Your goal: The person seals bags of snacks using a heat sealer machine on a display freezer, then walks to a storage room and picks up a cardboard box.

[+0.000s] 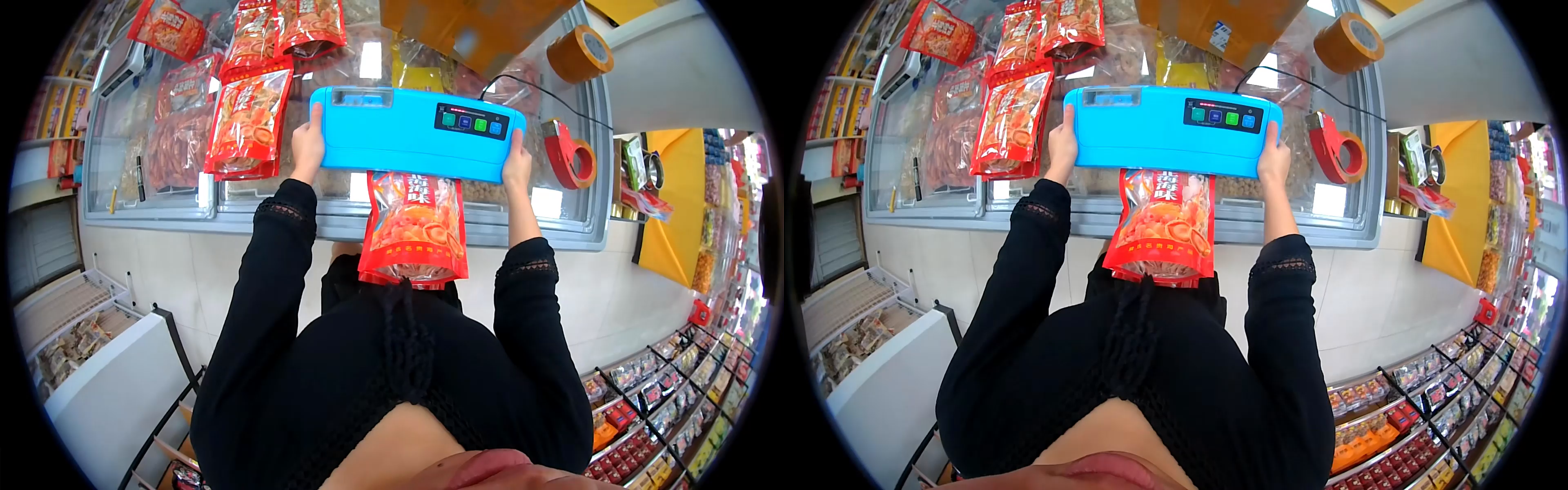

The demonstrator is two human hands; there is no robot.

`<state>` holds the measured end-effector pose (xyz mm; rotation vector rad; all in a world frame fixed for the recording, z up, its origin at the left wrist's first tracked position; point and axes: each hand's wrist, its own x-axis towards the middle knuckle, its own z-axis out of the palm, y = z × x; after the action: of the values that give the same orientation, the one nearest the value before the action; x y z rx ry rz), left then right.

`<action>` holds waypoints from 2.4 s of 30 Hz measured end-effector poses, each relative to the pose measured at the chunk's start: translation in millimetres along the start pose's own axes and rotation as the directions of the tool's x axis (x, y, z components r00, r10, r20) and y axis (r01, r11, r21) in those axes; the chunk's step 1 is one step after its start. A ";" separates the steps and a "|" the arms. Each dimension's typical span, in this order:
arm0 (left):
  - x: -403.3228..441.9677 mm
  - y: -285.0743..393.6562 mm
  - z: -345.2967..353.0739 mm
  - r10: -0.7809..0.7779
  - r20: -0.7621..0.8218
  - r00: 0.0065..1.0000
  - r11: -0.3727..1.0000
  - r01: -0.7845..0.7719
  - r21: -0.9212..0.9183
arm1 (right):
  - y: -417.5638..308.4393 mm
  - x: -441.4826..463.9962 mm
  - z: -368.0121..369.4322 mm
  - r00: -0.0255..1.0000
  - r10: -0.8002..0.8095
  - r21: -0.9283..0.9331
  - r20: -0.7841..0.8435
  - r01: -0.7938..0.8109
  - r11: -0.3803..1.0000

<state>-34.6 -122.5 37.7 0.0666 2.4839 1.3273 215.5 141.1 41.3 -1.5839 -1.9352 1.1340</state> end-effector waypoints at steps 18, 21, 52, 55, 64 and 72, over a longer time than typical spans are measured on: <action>13.2 12.9 12.4 0.230 -0.121 0.966 0.864 -0.145 0.482 | -22.2 9.5 13.1 0.835 -0.517 -0.479 -0.188 0.381 0.791; 14.3 8.2 12.4 0.243 -0.137 0.960 0.901 -0.171 0.398 | -20.7 6.2 9.6 0.509 -0.861 -0.450 -0.010 0.766 0.458; -190.0 -69.9 -106.6 0.372 -0.395 0.840 0.740 -0.525 -0.420 | -249.7 -321.4 -179.6 0.121 -0.978 0.976 -0.168 -0.122 -0.183; -189.1 -80.1 -108.6 0.372 -0.378 0.848 0.750 -0.514 -0.415 | -246.0 -329.0 -187.7 0.173 -0.980 0.983 -0.094 -0.141 -0.119; -179.4 -62.9 -71.7 0.448 -0.263 0.855 0.742 -0.519 -0.425 | -244.8 -325.0 -234.7 0.058 -0.891 0.889 -0.451 -0.055 -0.454; -168.3 -43.0 -31.6 0.548 -0.137 0.825 0.694 -0.539 -0.478 | -216.1 -326.6 -245.2 -0.356 -0.671 0.423 -0.650 0.565 -0.709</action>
<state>119.9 -204.3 62.6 0.7444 2.0825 2.1627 352.4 -90.5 416.9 1.0731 -1.3077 0.7406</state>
